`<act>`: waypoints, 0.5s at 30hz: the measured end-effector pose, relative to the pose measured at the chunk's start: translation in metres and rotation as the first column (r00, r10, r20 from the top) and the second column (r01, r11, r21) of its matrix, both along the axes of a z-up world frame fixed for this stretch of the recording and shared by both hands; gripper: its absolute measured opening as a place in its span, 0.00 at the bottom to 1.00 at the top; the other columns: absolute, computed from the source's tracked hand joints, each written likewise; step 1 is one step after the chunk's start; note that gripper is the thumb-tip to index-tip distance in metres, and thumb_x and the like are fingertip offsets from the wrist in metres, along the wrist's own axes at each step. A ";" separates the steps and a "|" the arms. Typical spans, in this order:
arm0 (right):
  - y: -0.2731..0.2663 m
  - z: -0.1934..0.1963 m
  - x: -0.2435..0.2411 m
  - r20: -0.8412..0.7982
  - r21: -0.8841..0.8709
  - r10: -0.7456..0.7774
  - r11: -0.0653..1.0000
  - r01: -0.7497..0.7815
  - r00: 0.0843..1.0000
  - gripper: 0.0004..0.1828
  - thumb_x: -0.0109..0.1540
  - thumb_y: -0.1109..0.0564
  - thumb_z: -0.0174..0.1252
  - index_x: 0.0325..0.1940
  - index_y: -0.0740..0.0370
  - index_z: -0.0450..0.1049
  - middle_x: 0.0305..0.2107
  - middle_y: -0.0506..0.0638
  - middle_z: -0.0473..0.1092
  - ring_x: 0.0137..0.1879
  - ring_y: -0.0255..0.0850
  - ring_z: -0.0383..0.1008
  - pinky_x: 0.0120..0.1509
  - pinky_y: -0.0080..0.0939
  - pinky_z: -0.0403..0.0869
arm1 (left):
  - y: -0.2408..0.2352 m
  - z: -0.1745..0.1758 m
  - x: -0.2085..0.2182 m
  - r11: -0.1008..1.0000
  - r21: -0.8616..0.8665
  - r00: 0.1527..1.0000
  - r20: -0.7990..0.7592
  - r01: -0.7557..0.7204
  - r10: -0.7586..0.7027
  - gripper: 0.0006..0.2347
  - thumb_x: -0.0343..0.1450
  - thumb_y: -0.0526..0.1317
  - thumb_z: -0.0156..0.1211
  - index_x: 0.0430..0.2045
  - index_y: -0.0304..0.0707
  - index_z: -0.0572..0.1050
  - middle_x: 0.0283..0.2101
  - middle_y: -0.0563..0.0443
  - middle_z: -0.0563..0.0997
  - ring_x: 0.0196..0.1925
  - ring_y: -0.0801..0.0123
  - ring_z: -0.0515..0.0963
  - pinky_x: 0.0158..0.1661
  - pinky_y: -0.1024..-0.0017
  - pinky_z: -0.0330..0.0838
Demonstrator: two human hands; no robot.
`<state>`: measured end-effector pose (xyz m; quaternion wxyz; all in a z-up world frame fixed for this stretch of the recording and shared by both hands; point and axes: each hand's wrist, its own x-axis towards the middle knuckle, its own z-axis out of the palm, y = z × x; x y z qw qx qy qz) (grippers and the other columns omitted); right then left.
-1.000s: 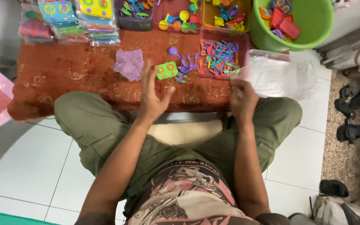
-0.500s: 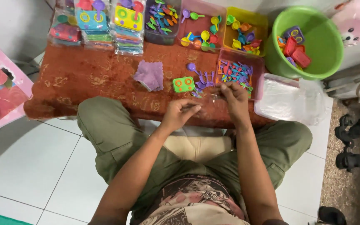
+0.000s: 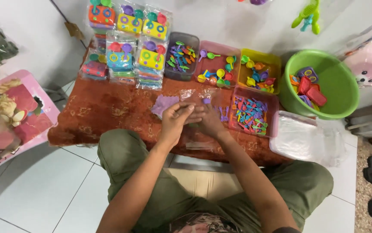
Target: The person sits on the floor and wipes a small purple plastic toy with a cloth. They then place the toy into a clear plastic bag along with a green plastic toy and a purple plastic spoon, arranging the items inside the bag.
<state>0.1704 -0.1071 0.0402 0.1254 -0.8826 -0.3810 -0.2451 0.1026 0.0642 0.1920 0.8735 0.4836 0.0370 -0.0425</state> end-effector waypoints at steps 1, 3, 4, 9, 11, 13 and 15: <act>-0.003 0.001 0.001 0.007 0.003 0.000 1.000 0.000 1.000 0.16 0.45 0.52 0.67 0.35 0.58 0.80 0.38 0.52 0.75 0.45 0.52 0.72 0.55 0.52 0.71 | 0.000 0.001 0.009 1.000 0.003 1.000 0.007 0.000 0.000 0.07 0.70 0.33 0.65 0.39 0.30 0.80 0.39 0.41 0.85 0.41 0.61 0.86 0.43 0.62 0.84; -0.011 0.002 0.000 -0.014 -0.007 -0.089 0.996 0.089 0.996 0.13 0.48 0.55 0.63 0.35 0.61 0.80 0.44 0.58 0.72 0.53 0.56 0.72 0.58 0.53 0.71 | -0.002 0.003 0.026 0.983 -0.186 0.999 -0.051 -0.005 -0.005 0.06 0.71 0.32 0.62 0.38 0.28 0.77 0.40 0.30 0.84 0.40 0.43 0.86 0.40 0.49 0.85; -0.011 0.006 -0.002 -0.012 -0.006 -0.090 0.996 0.090 0.996 0.13 0.48 0.55 0.63 0.35 0.61 0.80 0.44 0.58 0.72 0.53 0.56 0.72 0.58 0.53 0.71 | -0.005 0.005 0.032 0.983 -0.185 0.999 -0.049 -0.003 -0.007 0.06 0.71 0.32 0.62 0.38 0.28 0.77 0.40 0.30 0.84 0.40 0.43 0.86 0.40 0.49 0.85; -0.004 0.006 -0.014 0.093 -0.152 0.006 0.988 0.008 0.996 0.31 0.44 0.40 0.68 0.44 0.63 0.81 0.44 0.61 0.77 0.58 0.55 0.73 0.65 0.61 0.67 | -0.022 0.022 0.050 0.972 -0.232 0.996 -0.083 -0.032 0.013 0.06 0.69 0.32 0.66 0.32 0.30 0.74 0.34 0.43 0.84 0.35 0.49 0.87 0.37 0.47 0.84; -0.007 0.003 -0.011 0.041 -0.144 -0.048 0.988 0.054 0.998 0.32 0.44 0.44 0.67 0.48 0.62 0.78 0.45 0.60 0.72 0.55 0.57 0.71 0.62 0.57 0.68 | -0.025 0.003 0.059 0.970 -0.240 0.996 -0.086 -0.039 0.018 0.06 0.70 0.33 0.65 0.35 0.30 0.76 0.34 0.43 0.84 0.37 0.49 0.87 0.39 0.47 0.84; -0.008 -0.001 -0.008 -0.017 -0.136 -0.101 0.986 0.098 0.995 0.35 0.43 0.47 0.67 0.53 0.61 0.75 0.47 0.60 0.68 0.53 0.58 0.69 0.58 0.54 0.69 | -0.023 -0.020 0.071 0.968 -0.245 0.995 -0.094 -0.047 0.025 0.07 0.70 0.33 0.65 0.38 0.30 0.77 0.35 0.43 0.84 0.38 0.49 0.87 0.40 0.47 0.84; -0.007 -0.008 -0.009 -0.026 -0.087 -0.147 0.986 0.144 0.989 0.18 0.43 0.56 0.61 0.37 0.57 0.71 0.37 0.54 0.64 0.42 0.53 0.67 0.46 0.50 0.68 | -0.016 -0.046 0.085 0.965 -0.248 0.988 -0.143 -0.089 0.054 0.07 0.70 0.36 0.66 0.38 0.36 0.77 0.36 0.48 0.85 0.39 0.57 0.87 0.41 0.54 0.85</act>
